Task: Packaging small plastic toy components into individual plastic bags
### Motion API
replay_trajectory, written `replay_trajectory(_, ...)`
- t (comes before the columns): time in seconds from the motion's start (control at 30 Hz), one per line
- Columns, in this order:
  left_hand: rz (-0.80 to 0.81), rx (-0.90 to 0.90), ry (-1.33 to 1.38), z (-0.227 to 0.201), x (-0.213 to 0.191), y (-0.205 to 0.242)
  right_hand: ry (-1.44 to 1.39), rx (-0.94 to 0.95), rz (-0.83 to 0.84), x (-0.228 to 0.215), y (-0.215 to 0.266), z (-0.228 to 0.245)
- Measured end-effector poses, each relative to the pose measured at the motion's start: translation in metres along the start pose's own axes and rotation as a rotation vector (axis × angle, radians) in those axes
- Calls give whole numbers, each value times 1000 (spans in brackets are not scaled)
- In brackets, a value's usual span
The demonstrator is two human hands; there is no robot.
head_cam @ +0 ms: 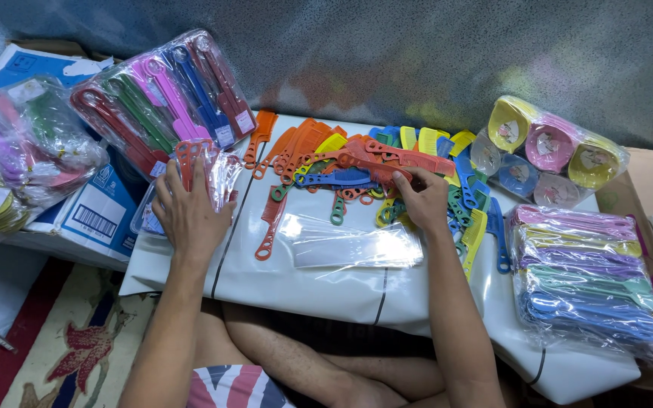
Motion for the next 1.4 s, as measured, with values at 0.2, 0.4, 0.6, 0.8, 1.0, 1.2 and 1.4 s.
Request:
replay_trajectory(0.2,-78,33,41,-20,-11,4,14,-17,-33,-2,1,8)
replay_trajectory(0.4,65,488,509,-57,47,23,-2,-18,-43,-1,1,12)
replay_trajectory(0.6,509,569,330,-96,93,64,4,-9,-44,-1,1,6)
replay_trajectory(0.8,517,522,421,-101,78,53,28,-4,-46,0,1,12)
replay_trajectory(1.0,509,443,513,-97,86,43,15,-10,-51,-1,0,14)
replay_trajectory(1.2,494,422,658,-96,85,38,-4,-3,-55,0,1,12)
replay_trajectory(1.4,496,267,987,-93,73,20,-5,-11,-63,0,0,15)
Point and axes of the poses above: each hand's wrist, its own y-axis away from the middle knuckle, its own x-axis out of the palm, z = x × y, the point moved 6 cm from there along -y, towards the middle knuckle, and after that the axes turned 3 degrees about x, right-handed, at the moved point
